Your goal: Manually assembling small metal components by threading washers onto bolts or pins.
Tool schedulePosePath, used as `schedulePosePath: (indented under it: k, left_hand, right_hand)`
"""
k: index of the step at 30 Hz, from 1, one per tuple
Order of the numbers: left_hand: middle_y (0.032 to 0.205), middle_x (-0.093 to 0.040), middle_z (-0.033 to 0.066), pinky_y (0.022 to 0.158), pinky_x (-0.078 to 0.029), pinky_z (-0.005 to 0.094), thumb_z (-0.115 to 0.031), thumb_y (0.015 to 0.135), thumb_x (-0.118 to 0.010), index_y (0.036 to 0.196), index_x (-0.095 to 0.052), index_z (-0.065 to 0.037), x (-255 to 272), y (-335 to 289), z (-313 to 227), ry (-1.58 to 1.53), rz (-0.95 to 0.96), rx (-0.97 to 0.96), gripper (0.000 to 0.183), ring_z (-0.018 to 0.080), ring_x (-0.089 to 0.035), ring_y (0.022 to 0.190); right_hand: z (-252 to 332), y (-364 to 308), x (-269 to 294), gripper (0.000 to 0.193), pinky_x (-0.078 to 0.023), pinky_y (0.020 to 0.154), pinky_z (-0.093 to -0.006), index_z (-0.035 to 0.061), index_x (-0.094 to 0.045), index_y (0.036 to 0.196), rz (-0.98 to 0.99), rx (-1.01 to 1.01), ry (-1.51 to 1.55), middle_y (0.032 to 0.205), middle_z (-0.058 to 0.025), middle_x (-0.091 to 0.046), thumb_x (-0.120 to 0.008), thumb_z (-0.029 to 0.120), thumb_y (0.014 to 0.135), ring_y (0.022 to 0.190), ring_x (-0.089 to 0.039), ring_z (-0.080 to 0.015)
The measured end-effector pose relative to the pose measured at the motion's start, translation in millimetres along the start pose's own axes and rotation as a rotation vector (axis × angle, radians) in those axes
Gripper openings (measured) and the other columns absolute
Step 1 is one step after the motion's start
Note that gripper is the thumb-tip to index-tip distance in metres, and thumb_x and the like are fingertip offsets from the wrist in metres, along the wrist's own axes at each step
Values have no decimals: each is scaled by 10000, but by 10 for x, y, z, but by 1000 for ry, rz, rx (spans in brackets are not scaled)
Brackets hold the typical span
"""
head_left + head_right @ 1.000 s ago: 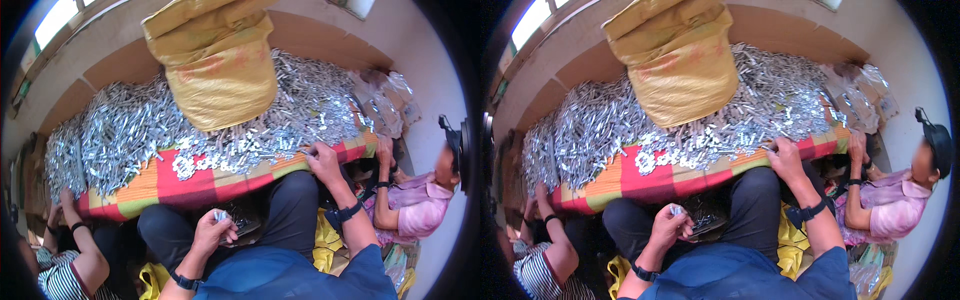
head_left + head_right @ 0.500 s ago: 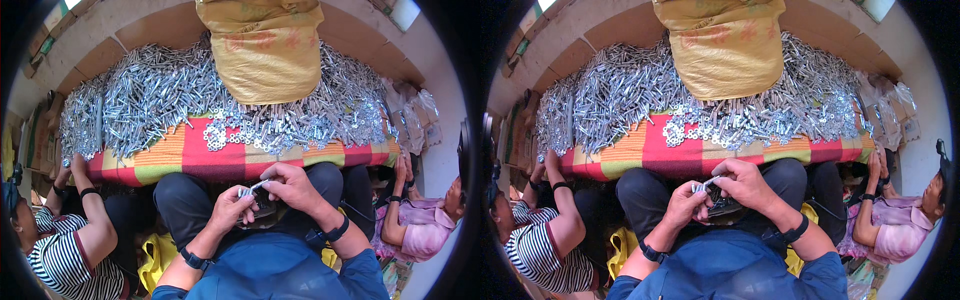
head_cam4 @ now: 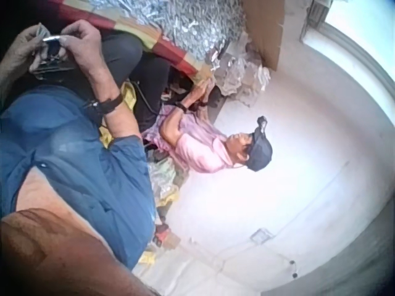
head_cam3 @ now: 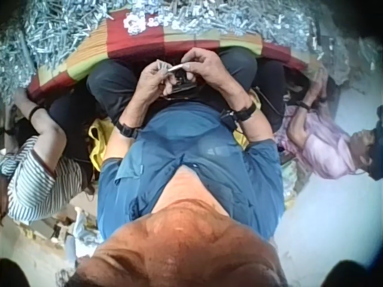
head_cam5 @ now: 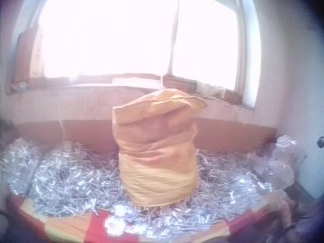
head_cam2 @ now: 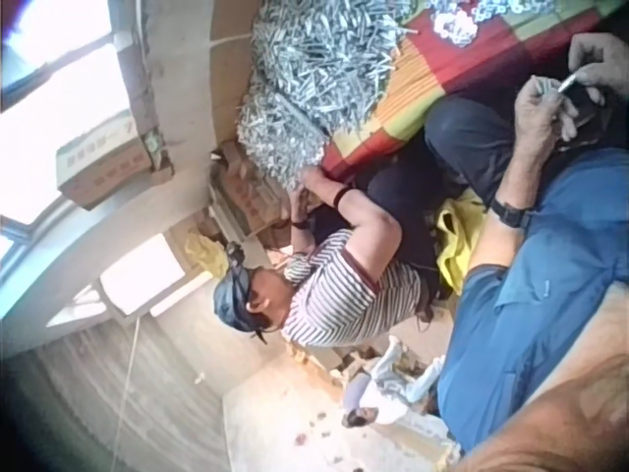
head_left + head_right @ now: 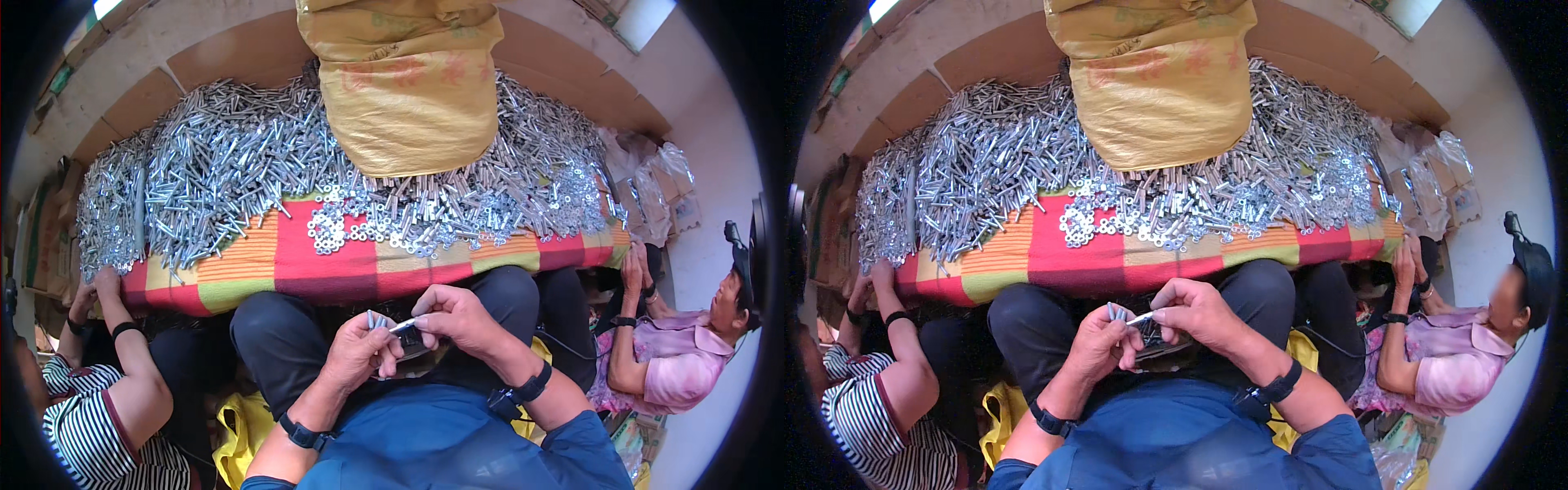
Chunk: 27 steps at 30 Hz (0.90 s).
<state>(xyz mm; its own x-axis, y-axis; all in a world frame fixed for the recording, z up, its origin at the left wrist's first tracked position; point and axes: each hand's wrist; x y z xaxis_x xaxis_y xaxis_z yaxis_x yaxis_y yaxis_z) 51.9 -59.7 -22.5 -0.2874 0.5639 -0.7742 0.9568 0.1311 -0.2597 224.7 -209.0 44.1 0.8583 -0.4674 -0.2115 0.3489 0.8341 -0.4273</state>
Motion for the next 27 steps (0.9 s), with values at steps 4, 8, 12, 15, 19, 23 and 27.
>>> schedulePosePath:
  k: [4, 8, 12, 15, 19, 23, 27]
  left_hand:
    - [800, -685, 126, 437, -503, 254, -248, 1036, -605, 1032, -574, -33, 19, 15, 55, 21, -17, 22, 217, 144, -603, 490]
    - [742, -667, 84, 419, -429, 227, -262, 1032, -619, 964, -591, -46, 28, 8, 18, 130, -126, -42, 228, 111, -572, 480]
    - [735, -664, 87, 412, -395, 224, -254, 1031, -619, 962, -593, -47, 3, 16, 6, 117, -191, -88, 220, 110, -556, 469]
    - [735, -664, 91, 412, -391, 225, -254, 1030, -620, 968, -594, -46, 18, 5, -1, 113, -202, -92, 219, 112, -555, 468]
    - [739, -666, 95, 411, -389, 225, -256, 1029, -622, 971, -593, -45, 18, 0, -17, 122, -203, -83, 221, 115, -555, 467]
    - [739, -667, 95, 410, -388, 225, -260, 1028, -625, 973, -594, -45, 12, 9, -17, 121, -195, -83, 224, 115, -556, 467]
    - [742, -669, 98, 408, -384, 221, -266, 1045, -596, 971, -593, -47, 20, 1, -8, 105, -192, -100, 231, 116, -557, 467]
  right_hand:
    - [-50, 36, -126, 131, -533, 618, -236, 16, -646, 1048, 31, 42, -133, 835, -27, -670, -680, 103, 956, 692, -664, -96]
    - [142, 235, 27, 161, -536, 624, -307, -17, -687, 1004, -58, 461, -717, 824, -93, -672, -689, 120, 918, 669, -680, -179]
    - [28, 599, 491, 156, -528, 733, -468, -4, -665, 969, -343, 735, -1162, 896, -205, -644, -700, 101, 860, 827, -647, -390]
    - [20, 637, 590, 125, -516, 756, -501, 0, -624, 940, -389, 587, -1309, 902, -202, -617, -683, 84, 868, 868, -629, -418]
    - [3, 588, 667, 114, -507, 755, -519, 1, -588, 913, -394, 586, -1334, 909, -215, -602, -670, 56, 857, 850, -617, -440]
    - [14, 589, 754, 93, -532, 741, -540, 1, -587, 888, -449, 567, -1326, 924, -239, -613, -642, 58, 840, 836, -642, -463]
    - [33, 556, 709, 77, -539, 740, -538, 7, -589, 885, -493, 472, -1428, 919, -234, -619, -625, 40, 825, 817, -645, -461]
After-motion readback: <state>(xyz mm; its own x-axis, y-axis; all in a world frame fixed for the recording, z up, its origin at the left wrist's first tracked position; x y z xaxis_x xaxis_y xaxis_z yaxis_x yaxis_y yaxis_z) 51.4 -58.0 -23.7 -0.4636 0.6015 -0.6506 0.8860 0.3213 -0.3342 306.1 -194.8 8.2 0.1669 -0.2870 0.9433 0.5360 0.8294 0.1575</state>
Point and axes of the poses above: each hand's wrist, its own y-axis towards the middle knuckle, its own x-axis out of the back of the hand, z = x × y
